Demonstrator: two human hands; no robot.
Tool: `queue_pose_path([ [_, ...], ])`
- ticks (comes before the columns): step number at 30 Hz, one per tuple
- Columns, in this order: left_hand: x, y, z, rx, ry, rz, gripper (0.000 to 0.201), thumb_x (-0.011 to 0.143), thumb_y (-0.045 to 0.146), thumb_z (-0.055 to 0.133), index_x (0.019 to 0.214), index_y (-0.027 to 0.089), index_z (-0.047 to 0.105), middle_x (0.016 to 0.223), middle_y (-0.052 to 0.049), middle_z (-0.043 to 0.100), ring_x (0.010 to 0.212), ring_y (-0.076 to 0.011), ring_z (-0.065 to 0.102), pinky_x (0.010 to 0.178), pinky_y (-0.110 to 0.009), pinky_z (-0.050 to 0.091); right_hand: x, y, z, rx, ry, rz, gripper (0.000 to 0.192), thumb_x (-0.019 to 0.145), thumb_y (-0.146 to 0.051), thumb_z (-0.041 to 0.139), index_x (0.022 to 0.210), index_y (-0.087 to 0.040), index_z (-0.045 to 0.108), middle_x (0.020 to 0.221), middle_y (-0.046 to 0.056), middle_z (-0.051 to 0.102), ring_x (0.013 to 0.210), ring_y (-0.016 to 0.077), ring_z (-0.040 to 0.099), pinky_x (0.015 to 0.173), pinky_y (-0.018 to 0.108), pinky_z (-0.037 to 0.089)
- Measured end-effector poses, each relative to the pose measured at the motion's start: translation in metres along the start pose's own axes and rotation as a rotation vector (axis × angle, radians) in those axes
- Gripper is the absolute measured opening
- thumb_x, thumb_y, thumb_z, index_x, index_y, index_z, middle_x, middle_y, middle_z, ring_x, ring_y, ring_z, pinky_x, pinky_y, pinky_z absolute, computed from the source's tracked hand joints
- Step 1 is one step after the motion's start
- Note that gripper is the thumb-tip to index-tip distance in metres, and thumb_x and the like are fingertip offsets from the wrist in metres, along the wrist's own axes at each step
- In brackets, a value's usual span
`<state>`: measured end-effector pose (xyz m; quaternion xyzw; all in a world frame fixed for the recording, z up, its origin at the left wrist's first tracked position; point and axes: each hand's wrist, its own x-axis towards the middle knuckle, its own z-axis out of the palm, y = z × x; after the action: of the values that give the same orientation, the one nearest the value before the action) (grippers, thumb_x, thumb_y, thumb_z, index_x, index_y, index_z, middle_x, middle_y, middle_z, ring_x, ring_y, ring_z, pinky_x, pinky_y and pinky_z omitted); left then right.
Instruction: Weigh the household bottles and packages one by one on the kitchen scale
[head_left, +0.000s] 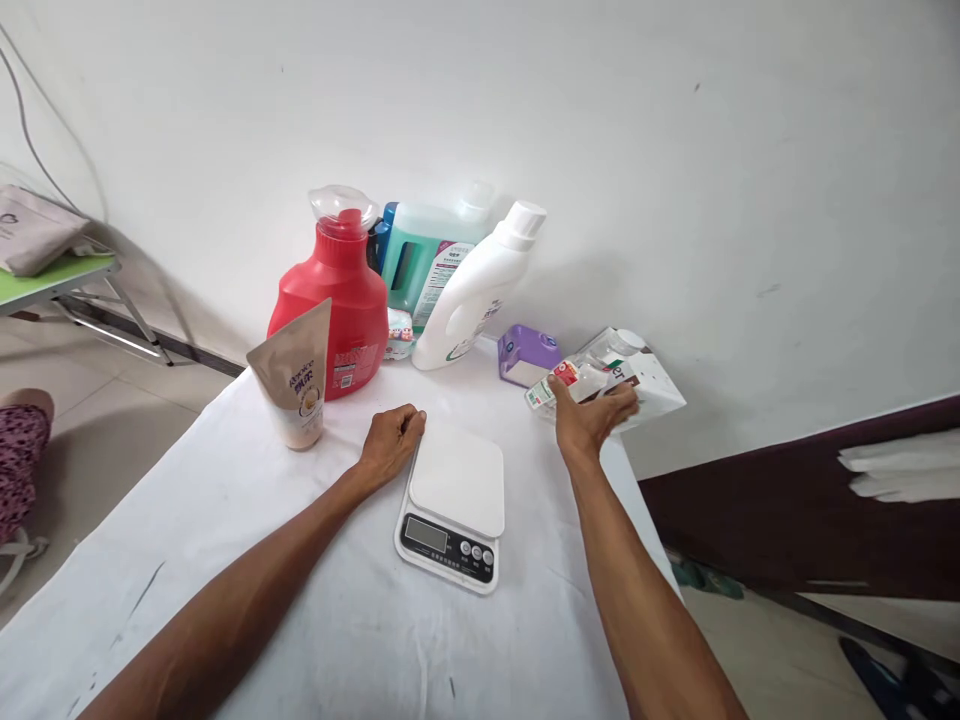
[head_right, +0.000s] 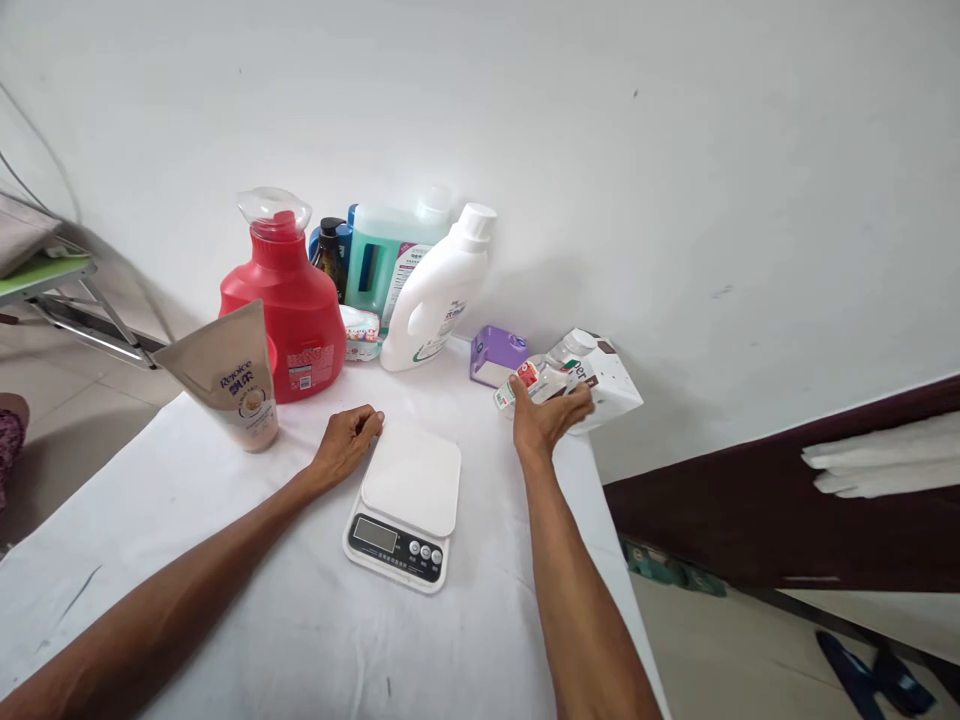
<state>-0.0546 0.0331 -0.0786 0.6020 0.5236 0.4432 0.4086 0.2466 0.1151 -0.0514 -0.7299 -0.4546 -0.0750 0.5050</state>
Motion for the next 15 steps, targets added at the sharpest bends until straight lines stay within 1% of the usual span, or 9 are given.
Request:
queue_pose_path([
  [1, 0.0, 0.0, 0.0, 0.003, -0.003, -0.001, 0.039, 0.095, 0.044, 0.046, 0.064, 0.021, 0.051, 0.059, 0.003, 0.041, 0.06, -0.0139, 0.037, 0.061, -0.031, 0.029, -0.006, -0.013, -0.007, 0.001, 0.08, -0.013, 0.085, 0.075, -0.053, 0.08, 0.14, -0.015, 0.042, 0.147, 0.029, 0.047, 0.142, 0.0435, 0.044, 0.118, 0.065, 0.035],
  [3, -0.001, 0.0, 0.0, 0.004, -0.002, 0.003, 0.039, 0.095, 0.044, 0.047, 0.064, 0.021, 0.051, 0.059, 0.003, 0.041, 0.06, -0.014, 0.037, 0.061, -0.031, 0.029, -0.02, -0.048, -0.021, 0.064, 0.126, -0.171, 0.073, 0.085, -0.05, 0.072, 0.143, -0.019, 0.041, 0.151, 0.027, 0.044, 0.146, 0.04, 0.041, 0.118, 0.062, 0.036],
  [4, -0.001, 0.0, 0.0, 0.0, 0.003, 0.006, 0.04, 0.095, 0.045, 0.047, 0.063, 0.021, 0.051, 0.059, 0.003, 0.04, 0.06, -0.014, 0.037, 0.061, -0.031, 0.029, -0.029, -0.07, -0.025, 0.14, 0.084, -0.238, 0.063, 0.089, -0.049, 0.068, 0.14, -0.022, 0.044, 0.148, 0.023, 0.049, 0.141, 0.0376, 0.047, 0.115, 0.059, 0.041],
  [6, -0.001, 0.0, 0.0, -0.012, 0.017, 0.009, 0.04, 0.094, 0.045, 0.048, 0.063, 0.021, 0.052, 0.058, 0.003, 0.041, 0.06, -0.014, 0.037, 0.061, -0.03, 0.031, -0.044, -0.113, -0.025, 0.357, -0.138, -0.287, 0.037, 0.096, -0.05, 0.06, 0.123, -0.025, 0.055, 0.13, 0.016, 0.063, 0.124, 0.0316, 0.061, 0.108, 0.051, 0.049],
  [7, -0.001, 0.0, 0.0, -0.016, 0.023, 0.009, 0.04, 0.094, 0.046, 0.048, 0.063, 0.021, 0.052, 0.058, 0.003, 0.041, 0.059, -0.014, 0.037, 0.061, -0.03, 0.031, -0.05, -0.134, -0.019, 0.466, -0.262, -0.274, 0.031, 0.097, -0.051, 0.059, 0.114, -0.026, 0.058, 0.121, 0.013, 0.066, 0.116, 0.0292, 0.064, 0.105, 0.048, 0.052],
  [9, 0.0, -0.001, 0.0, -0.019, 0.029, 0.012, 0.04, 0.094, 0.046, 0.048, 0.063, 0.021, 0.052, 0.058, 0.003, 0.042, 0.058, -0.014, 0.037, 0.061, -0.03, 0.031, -0.059, -0.167, 0.002, 0.623, -0.443, -0.196, 0.033, 0.092, -0.052, 0.064, 0.11, -0.025, 0.06, 0.118, 0.011, 0.069, 0.114, 0.0274, 0.066, 0.102, 0.044, 0.054],
  [10, 0.0, -0.001, 0.0, -0.019, 0.029, 0.015, 0.04, 0.094, 0.046, 0.048, 0.063, 0.021, 0.052, 0.057, 0.003, 0.042, 0.058, -0.014, 0.037, 0.061, -0.03, 0.031, -0.063, -0.179, 0.016, 0.669, -0.489, -0.129, 0.037, 0.089, -0.053, 0.068, 0.11, -0.024, 0.058, 0.119, 0.012, 0.069, 0.115, 0.0273, 0.067, 0.101, 0.043, 0.054],
  [12, 0.0, -0.002, 0.0, -0.016, 0.025, 0.018, 0.041, 0.094, 0.046, 0.047, 0.063, 0.021, 0.051, 0.057, 0.003, 0.041, 0.058, -0.0139, 0.037, 0.061, -0.03, 0.03, -0.066, -0.196, 0.047, 0.688, -0.521, 0.015, 0.038, 0.084, -0.051, 0.071, 0.106, -0.024, 0.054, 0.115, 0.011, 0.069, 0.11, 0.0278, 0.068, 0.099, 0.044, 0.055],
  [15, 0.001, -0.003, 0.001, -0.01, 0.019, 0.021, 0.041, 0.094, 0.046, 0.046, 0.062, 0.021, 0.049, 0.058, 0.003, 0.042, 0.059, -0.0139, 0.037, 0.061, -0.031, 0.028, -0.067, -0.205, 0.087, 0.647, -0.461, 0.102, 0.034, 0.084, -0.048, 0.071, 0.1, -0.026, 0.049, 0.105, 0.008, 0.069, 0.102, 0.0279, 0.067, 0.093, 0.046, 0.055],
])
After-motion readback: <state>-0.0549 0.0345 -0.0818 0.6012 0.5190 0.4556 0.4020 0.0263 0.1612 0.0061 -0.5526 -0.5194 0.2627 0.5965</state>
